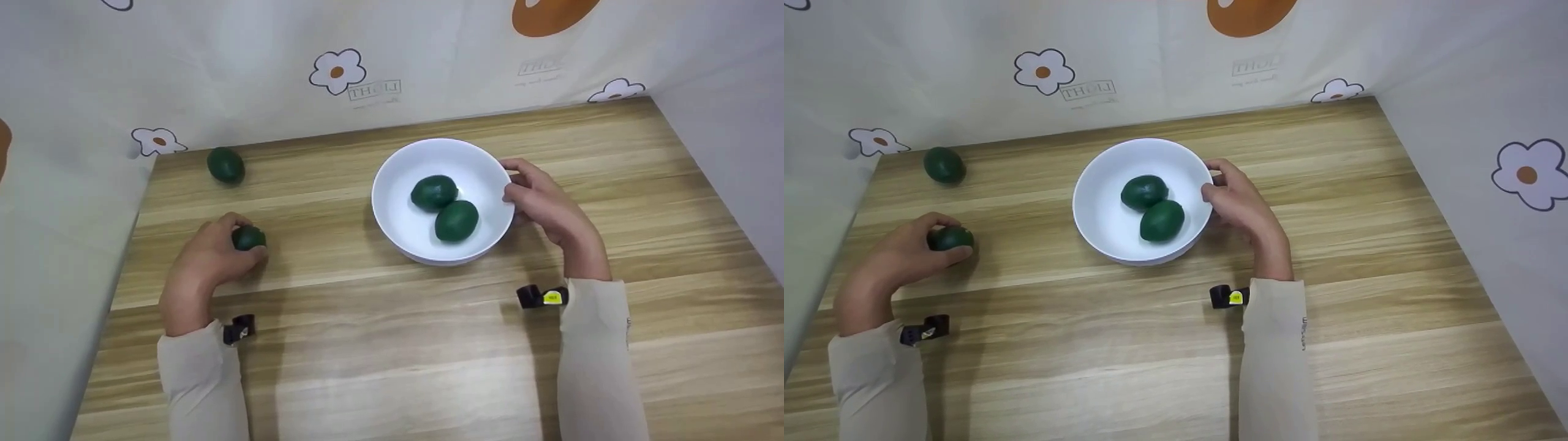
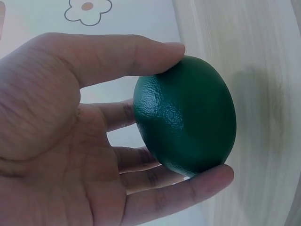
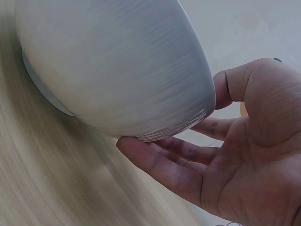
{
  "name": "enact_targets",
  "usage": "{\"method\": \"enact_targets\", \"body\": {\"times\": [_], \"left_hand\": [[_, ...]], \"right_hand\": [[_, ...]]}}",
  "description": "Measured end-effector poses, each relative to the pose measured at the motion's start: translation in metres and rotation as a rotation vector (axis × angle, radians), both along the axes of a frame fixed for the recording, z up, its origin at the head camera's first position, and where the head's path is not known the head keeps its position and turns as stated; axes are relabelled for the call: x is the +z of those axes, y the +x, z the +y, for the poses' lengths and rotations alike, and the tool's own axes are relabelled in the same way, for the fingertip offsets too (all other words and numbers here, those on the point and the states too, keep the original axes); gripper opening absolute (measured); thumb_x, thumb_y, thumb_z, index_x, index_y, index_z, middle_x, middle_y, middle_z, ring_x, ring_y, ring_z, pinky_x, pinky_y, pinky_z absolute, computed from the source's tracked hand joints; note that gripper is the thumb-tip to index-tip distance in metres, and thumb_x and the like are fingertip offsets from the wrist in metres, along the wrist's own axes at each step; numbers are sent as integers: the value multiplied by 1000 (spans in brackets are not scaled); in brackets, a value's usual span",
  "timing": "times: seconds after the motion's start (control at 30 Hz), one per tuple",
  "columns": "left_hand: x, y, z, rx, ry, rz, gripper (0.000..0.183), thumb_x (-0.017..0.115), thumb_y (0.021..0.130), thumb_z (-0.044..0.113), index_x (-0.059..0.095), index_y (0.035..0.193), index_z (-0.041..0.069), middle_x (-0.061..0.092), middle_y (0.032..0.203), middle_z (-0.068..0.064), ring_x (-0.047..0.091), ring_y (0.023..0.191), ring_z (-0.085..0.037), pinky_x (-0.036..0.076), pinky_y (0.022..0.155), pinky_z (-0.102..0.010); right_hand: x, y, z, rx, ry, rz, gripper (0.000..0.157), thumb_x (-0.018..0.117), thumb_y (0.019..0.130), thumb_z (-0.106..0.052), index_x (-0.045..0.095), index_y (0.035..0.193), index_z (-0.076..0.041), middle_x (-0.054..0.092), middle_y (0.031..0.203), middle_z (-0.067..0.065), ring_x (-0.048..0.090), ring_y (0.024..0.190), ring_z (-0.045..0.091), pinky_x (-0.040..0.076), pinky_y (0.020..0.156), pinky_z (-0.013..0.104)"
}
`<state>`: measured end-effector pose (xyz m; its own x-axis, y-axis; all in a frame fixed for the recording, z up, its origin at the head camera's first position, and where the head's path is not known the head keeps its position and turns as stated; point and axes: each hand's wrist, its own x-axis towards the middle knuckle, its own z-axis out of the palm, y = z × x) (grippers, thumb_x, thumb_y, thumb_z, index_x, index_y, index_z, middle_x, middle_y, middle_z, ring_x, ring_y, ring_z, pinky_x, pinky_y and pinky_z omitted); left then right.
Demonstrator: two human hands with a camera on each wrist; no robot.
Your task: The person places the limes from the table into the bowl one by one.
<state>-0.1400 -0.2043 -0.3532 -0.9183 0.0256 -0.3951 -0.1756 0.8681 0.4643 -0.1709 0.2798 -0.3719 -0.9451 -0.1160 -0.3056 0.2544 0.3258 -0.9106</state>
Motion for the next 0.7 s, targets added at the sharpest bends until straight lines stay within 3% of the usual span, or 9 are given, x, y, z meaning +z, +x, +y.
{"method": "enact_targets", "body": {"times": [0.23, 0.7], "left_hand": [[-1, -2, 3, -5, 6, 64, 63, 68, 98, 33, 48, 148, 1, 51, 144, -35, 54, 130, -48, 49, 107, -64], [0, -2, 8, 14, 21, 94, 65, 68, 98, 36, 48, 151, 3, 51, 144, -35, 55, 127, -47, 49, 106, -64]], "right_hand": [[-1, 0, 1, 0, -27, -7, 62, 46, 94, -8, 42, 157, -10, 52, 149, 22, 69, 100, 18, 63, 78, 30], [-1, -1, 2, 4, -5, -17, 62, 47, 97, -9, 40, 158, -11, 51, 154, 22, 69, 106, 23, 65, 79, 32]]}}
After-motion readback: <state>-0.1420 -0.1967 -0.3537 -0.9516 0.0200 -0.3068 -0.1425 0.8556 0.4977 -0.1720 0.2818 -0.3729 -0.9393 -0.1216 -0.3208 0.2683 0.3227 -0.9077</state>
